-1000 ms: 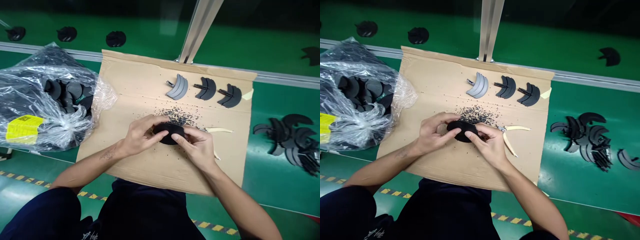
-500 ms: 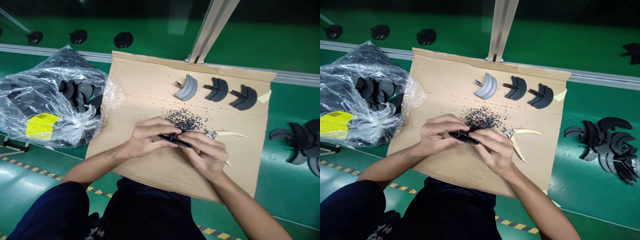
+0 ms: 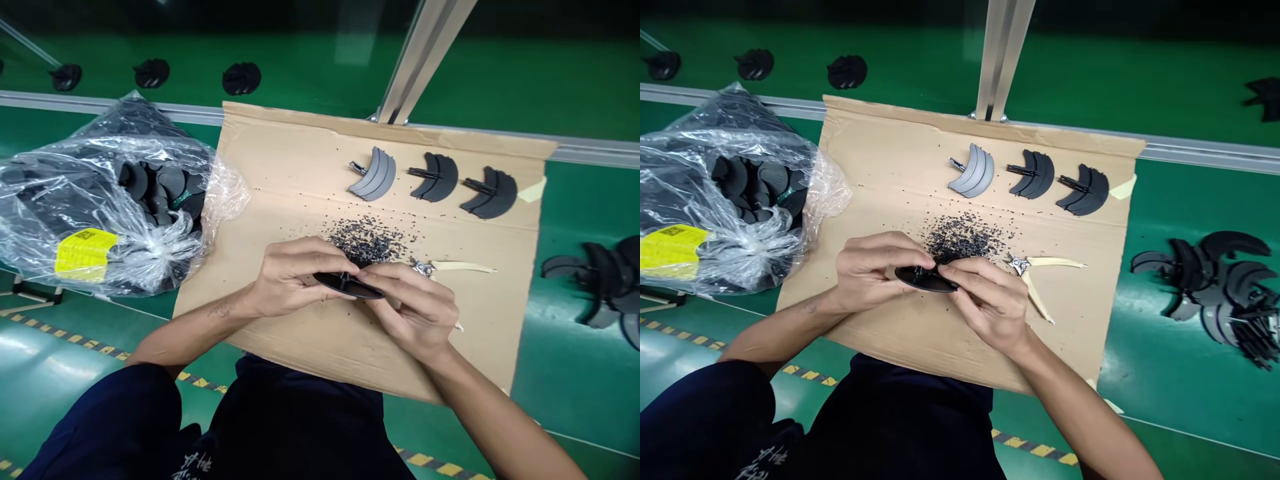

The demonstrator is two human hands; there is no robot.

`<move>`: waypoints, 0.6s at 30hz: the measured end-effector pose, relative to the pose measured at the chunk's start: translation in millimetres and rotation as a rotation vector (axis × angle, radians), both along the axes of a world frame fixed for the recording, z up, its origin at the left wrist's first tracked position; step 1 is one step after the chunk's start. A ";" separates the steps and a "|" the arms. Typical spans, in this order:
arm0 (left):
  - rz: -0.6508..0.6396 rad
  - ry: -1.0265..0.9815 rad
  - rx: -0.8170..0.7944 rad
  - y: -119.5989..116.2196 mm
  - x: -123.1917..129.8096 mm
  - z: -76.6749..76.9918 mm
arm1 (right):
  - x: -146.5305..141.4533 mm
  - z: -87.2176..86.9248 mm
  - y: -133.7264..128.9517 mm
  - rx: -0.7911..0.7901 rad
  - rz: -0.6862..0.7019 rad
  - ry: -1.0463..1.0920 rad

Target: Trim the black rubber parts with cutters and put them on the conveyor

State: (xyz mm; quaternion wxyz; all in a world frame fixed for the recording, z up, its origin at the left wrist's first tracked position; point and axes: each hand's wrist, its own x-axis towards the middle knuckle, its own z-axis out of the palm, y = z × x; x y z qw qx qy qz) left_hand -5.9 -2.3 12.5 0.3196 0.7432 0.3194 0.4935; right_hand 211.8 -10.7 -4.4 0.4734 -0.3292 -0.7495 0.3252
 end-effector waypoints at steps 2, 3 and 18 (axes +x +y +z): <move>-0.002 0.007 0.013 -0.5 0.0 0.5 | 0.8 0.0 -0.4 -0.005 0.019 0.002; -0.003 0.008 0.025 -0.6 0.0 0.2 | 1.1 0.1 -0.5 -0.005 0.021 0.003; 0.020 0.020 0.042 -2.2 2.4 1.0 | -2.1 3.3 1.3 -0.096 0.023 0.052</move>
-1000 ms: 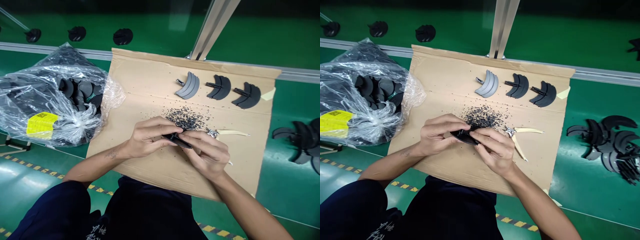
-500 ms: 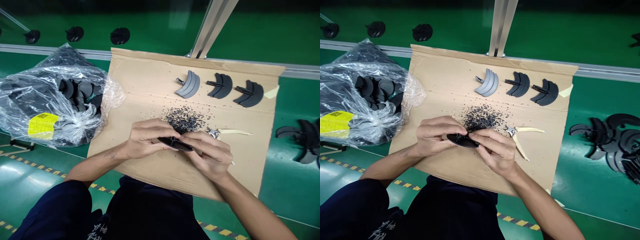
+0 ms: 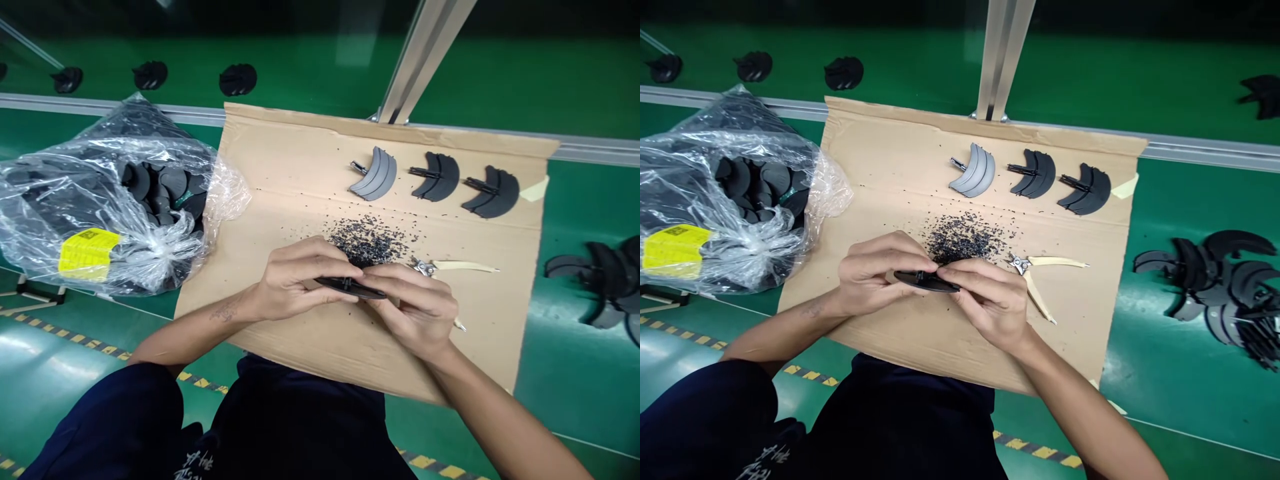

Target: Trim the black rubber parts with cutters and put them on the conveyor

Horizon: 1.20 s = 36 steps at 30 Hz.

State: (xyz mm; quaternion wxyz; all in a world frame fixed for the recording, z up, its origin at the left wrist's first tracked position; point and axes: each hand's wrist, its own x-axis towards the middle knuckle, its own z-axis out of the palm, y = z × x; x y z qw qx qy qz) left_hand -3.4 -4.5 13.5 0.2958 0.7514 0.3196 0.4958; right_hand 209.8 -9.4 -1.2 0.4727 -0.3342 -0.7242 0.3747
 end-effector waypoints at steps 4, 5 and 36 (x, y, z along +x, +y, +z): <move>-0.031 -0.002 -0.036 0.0 1.1 -2.9 | -3.2 0.7 1.5 -0.033 -0.012 0.018; -0.038 -0.010 -0.059 0.0 1.2 -3.5 | -3.5 2.0 2.8 -0.037 -0.013 0.005; -0.012 -0.374 -0.666 20.3 -8.3 -23.0 | 86.7 37.3 20.6 -0.552 0.088 -0.351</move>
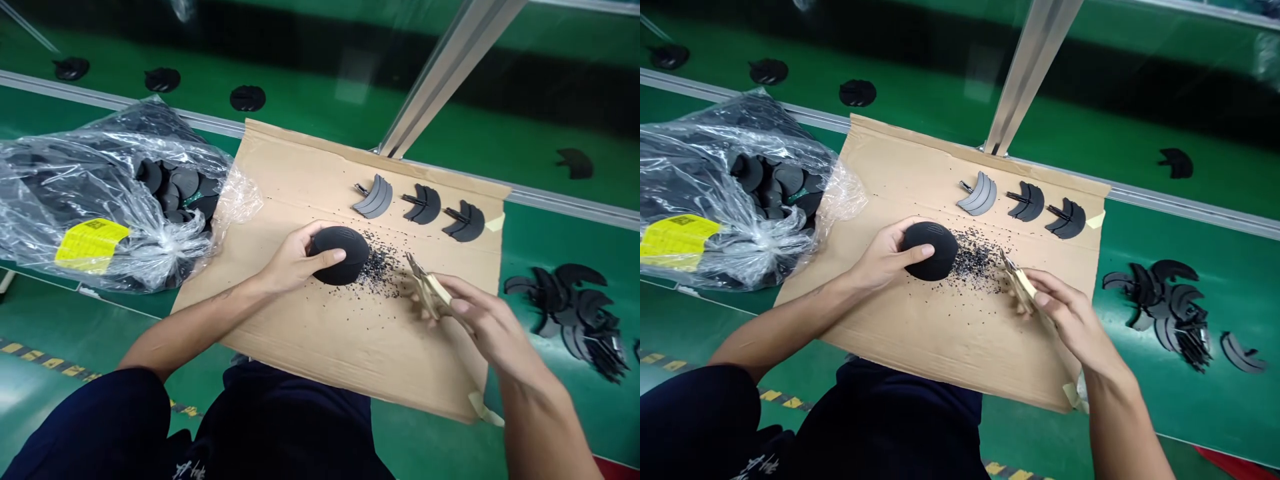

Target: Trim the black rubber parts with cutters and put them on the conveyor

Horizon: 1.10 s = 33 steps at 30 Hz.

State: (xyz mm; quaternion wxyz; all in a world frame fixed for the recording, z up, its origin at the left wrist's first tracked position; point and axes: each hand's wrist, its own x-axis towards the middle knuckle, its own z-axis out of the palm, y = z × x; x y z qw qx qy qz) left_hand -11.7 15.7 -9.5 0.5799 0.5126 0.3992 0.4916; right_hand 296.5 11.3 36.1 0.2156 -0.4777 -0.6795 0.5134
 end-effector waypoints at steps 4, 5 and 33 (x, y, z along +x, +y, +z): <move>-0.013 0.063 0.031 0.4 -2.3 3.6 | -25.0 -5.4 16.6 -0.259 0.054 0.304; -0.004 0.076 0.043 0.5 -2.5 5.1 | -32.9 -6.4 21.6 -0.292 0.081 0.361; -0.062 0.250 0.316 -4.1 -0.9 9.4 | -49.6 -30.3 13.1 0.772 0.110 -0.004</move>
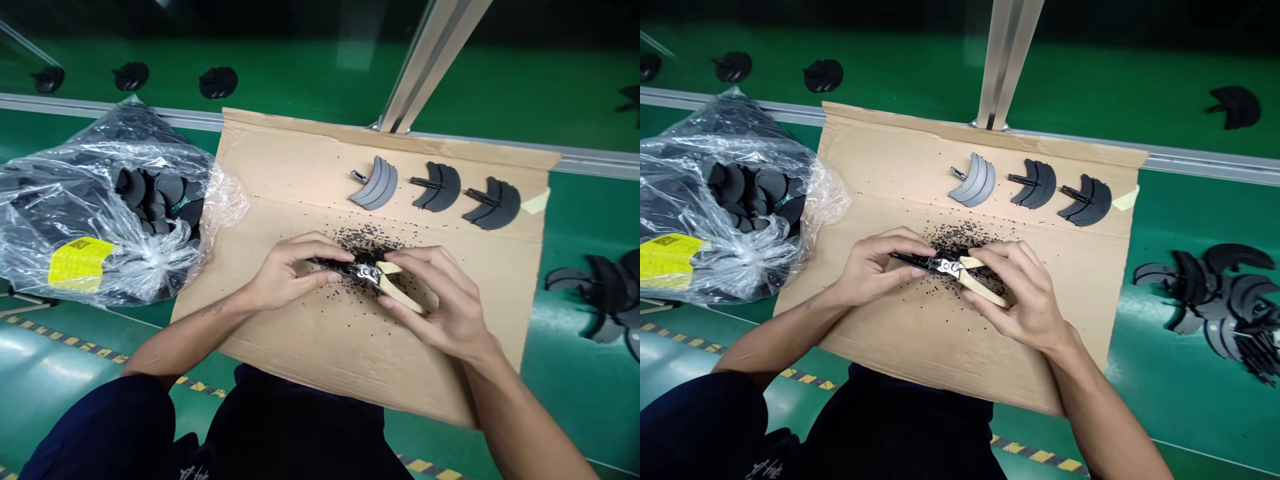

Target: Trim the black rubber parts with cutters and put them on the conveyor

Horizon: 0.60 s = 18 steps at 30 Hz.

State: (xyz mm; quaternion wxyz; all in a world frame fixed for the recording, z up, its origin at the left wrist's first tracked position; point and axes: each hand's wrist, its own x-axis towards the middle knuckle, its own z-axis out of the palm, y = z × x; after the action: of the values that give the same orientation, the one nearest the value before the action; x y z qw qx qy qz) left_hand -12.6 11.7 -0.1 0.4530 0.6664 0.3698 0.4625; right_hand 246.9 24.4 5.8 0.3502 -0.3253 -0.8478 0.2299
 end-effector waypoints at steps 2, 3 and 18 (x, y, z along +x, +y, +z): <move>0.004 0.003 0.011 0.2 -0.1 0.6 | -0.6 0.2 -0.3 0.019 -0.010 0.002; 0.007 0.008 0.012 0.4 -0.1 0.9 | -0.7 0.4 -0.4 0.025 -0.017 0.002; -0.012 0.015 0.056 -0.8 -2.7 -0.7 | 1.1 -0.4 -1.8 0.102 -0.041 -0.030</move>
State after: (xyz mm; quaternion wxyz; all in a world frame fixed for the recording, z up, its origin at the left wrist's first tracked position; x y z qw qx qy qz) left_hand -15.3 10.8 -0.8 0.4341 0.6843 0.3562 0.4652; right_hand 248.0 22.5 5.3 0.3583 -0.3279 -0.8565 0.1745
